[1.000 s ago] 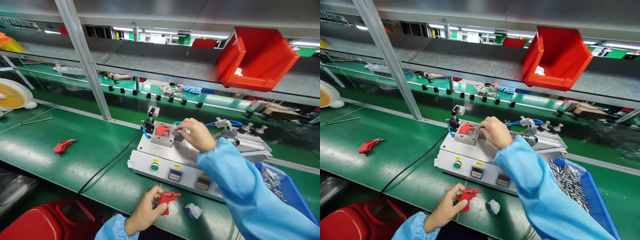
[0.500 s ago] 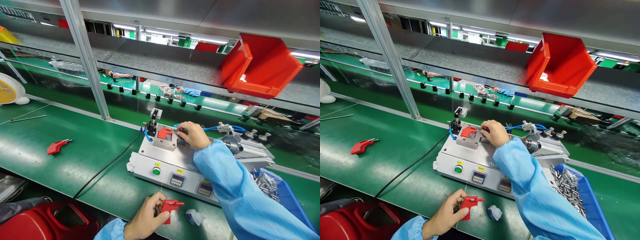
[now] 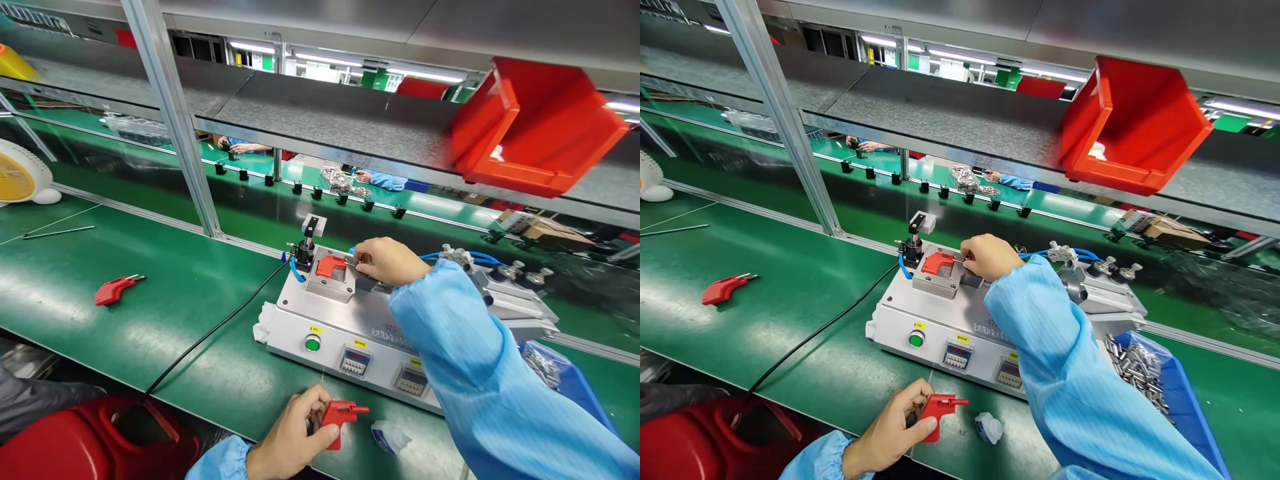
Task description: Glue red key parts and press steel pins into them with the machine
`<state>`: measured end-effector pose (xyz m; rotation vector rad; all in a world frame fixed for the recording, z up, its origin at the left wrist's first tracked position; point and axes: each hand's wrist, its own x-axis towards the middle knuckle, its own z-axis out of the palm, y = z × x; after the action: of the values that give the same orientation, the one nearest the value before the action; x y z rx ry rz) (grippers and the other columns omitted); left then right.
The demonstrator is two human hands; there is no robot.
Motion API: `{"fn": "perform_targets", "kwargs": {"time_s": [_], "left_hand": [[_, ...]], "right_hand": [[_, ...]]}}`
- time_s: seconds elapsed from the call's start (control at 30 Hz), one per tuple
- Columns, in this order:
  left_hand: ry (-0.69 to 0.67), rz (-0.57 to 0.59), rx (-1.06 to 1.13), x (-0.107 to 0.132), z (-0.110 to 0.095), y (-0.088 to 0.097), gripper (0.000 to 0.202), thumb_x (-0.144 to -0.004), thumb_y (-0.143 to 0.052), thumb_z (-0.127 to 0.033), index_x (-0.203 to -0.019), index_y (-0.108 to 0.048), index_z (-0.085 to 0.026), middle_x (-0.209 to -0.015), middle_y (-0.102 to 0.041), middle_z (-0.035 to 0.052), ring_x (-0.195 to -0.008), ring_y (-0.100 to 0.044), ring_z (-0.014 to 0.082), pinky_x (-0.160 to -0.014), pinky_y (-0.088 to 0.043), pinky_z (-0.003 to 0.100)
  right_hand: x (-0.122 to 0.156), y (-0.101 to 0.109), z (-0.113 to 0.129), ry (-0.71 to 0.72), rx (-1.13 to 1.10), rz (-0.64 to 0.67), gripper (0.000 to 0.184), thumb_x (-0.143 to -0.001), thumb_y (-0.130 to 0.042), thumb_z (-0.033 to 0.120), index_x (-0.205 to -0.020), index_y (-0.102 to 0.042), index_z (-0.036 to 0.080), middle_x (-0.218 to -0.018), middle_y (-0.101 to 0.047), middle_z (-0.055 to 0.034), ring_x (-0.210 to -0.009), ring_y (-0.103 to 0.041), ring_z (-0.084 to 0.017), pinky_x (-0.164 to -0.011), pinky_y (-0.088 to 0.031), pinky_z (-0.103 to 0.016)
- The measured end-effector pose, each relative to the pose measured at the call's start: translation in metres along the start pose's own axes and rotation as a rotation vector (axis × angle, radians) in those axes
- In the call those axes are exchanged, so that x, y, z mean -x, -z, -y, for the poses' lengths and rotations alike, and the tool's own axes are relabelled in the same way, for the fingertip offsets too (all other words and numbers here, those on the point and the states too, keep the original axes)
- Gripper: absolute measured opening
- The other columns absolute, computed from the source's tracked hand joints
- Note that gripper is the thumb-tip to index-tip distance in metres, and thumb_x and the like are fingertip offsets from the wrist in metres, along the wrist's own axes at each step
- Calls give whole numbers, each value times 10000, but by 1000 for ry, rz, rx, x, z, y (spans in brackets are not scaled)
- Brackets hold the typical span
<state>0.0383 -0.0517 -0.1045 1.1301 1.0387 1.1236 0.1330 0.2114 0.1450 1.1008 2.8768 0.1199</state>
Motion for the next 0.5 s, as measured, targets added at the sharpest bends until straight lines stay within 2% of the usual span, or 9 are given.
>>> {"fn": "perform_targets", "kwargs": {"time_s": [0.13,0.23,0.37,0.5], "left_hand": [[5,-7,11,0,-2,0,308,-907,-695,-487,-950,-593,-199,-802,-641,9,-730,-538,162,-698,-421,267],[2,-12,9,0,-4,1,291,-898,-708,-467,-935,-594,-201,-797,-640,6,-733,-539,161,-685,-422,259],[-2,-17,2,0,-4,1,261,-889,-706,-430,-926,-587,-201,-781,-633,-1,-713,-521,153,-668,-414,256],[8,-11,-8,0,-5,1,230,-886,-696,-397,-932,-587,-200,-782,-634,0,-709,-518,152,-663,-412,257]], "right_hand": [[-7,6,4,-60,-17,76,181,-848,-663,117,-962,-755,223,-830,-749,-29,-702,-653,-171,-569,-390,-266],[-7,4,1,-55,-68,25,189,-849,-672,146,-1006,-750,217,-845,-757,-28,-714,-662,-177,-580,-408,-266],[-1,-2,-6,25,-117,-54,206,-839,-607,115,-897,-774,220,-886,-766,-25,-761,-677,-176,-650,-461,-262],[5,-5,-9,48,-107,-34,236,-850,-611,123,-885,-815,237,-970,-772,-29,-816,-690,-184,-694,-491,-265]]}}
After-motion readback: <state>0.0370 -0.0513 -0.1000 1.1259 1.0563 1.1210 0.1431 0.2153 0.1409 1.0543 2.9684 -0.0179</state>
